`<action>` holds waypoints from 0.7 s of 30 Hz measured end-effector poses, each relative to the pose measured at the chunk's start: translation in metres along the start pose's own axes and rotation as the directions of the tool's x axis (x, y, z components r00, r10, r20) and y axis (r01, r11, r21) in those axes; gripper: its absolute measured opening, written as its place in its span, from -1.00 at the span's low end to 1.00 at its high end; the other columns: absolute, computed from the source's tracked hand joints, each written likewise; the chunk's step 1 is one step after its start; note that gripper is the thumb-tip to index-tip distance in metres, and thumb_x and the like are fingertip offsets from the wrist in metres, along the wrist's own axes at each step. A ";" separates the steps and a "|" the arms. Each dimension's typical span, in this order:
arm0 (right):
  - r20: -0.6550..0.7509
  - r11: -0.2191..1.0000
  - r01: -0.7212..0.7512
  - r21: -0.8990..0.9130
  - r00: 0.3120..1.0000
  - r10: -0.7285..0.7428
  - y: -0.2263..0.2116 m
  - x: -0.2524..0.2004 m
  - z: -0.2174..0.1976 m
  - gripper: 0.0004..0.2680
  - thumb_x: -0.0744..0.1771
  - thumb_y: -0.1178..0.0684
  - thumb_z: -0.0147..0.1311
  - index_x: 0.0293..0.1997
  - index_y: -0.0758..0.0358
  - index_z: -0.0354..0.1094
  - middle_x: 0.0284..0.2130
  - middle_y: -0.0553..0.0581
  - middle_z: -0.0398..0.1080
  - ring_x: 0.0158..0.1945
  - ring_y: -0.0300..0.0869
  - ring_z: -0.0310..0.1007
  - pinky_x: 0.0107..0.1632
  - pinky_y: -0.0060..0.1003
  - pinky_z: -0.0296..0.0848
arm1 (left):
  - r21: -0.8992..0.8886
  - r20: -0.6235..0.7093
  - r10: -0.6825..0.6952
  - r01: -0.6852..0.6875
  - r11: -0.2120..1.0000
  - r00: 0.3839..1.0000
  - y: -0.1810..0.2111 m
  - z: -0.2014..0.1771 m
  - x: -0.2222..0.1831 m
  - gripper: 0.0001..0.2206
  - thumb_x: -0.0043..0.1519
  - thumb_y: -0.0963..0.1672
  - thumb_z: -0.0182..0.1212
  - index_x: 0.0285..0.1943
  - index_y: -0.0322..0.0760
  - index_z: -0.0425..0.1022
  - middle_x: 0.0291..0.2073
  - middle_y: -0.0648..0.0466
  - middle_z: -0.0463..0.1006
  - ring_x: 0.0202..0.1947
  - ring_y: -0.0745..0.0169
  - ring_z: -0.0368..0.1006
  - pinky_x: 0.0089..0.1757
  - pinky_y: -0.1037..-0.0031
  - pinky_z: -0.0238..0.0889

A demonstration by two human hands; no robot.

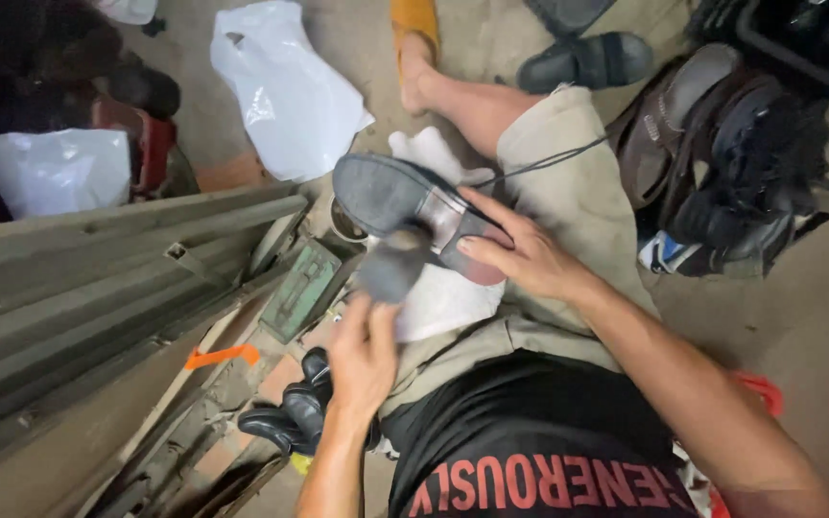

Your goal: Hammering and shaping the sole of a leather shoe using a hammer and mallet in a workshop.

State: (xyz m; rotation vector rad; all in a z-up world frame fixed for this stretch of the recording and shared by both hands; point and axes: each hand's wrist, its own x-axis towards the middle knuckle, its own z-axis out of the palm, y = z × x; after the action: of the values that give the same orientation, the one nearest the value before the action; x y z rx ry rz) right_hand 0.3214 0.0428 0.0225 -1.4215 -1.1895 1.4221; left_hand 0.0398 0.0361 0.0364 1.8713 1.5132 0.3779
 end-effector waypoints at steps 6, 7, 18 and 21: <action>0.003 0.996 -0.012 0.087 1.000 0.011 -0.003 -0.003 0.009 -0.48 0.34 -0.08 0.16 0.46 0.22 0.11 0.33 0.44 0.19 0.44 0.11 0.05 0.42 0.04 0.04 | 0.498 0.359 -0.818 0.649 0.575 0.450 -0.212 0.101 -0.047 -0.64 0.39 -0.06 0.00 0.28 -0.29 0.12 -0.04 -0.19 0.58 0.02 -0.12 0.60 -0.02 -0.03 0.43; 0.002 0.997 -0.015 0.080 1.000 0.015 0.001 -0.002 0.009 -0.47 0.33 -0.08 0.17 0.47 0.22 0.10 0.34 0.43 0.18 0.44 0.12 0.06 0.41 0.03 0.07 | 0.136 0.225 -0.425 0.404 0.905 0.876 -0.107 0.073 -0.007 -0.76 0.40 -0.07 0.02 0.16 -0.25 0.33 -0.14 -0.15 0.63 -0.07 -0.17 0.59 -0.07 0.03 0.43; 0.068 0.973 -0.169 0.158 0.985 0.160 0.001 0.007 0.001 -0.46 0.30 -0.05 0.18 0.45 0.24 0.12 0.38 0.44 0.11 0.47 0.14 -0.02 0.43 -0.03 0.06 | -0.201 -0.296 -0.083 0.023 0.979 0.952 0.013 -0.032 0.011 -0.59 0.25 -0.18 0.29 -0.58 -0.14 0.11 -0.73 0.14 0.02 -0.58 0.41 0.03 -0.47 0.49 0.11; 0.096 0.981 -0.164 0.109 0.984 0.154 -0.017 0.009 -0.004 -0.45 0.30 -0.12 0.15 0.46 0.16 0.12 0.40 0.42 0.10 0.49 0.14 -0.04 0.46 -0.02 -0.03 | -0.167 -0.259 0.015 -0.060 0.984 0.966 0.006 -0.013 0.018 -0.82 0.28 -0.17 0.25 -0.30 -0.24 0.30 -0.49 0.00 0.28 -0.37 0.16 0.25 -0.33 0.35 0.25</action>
State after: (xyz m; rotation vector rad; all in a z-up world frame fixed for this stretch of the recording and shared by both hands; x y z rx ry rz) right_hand 0.3236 0.0561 0.0367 -1.4115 -1.0467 1.6509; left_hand 0.0413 0.0564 0.0462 1.7664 1.5573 0.7717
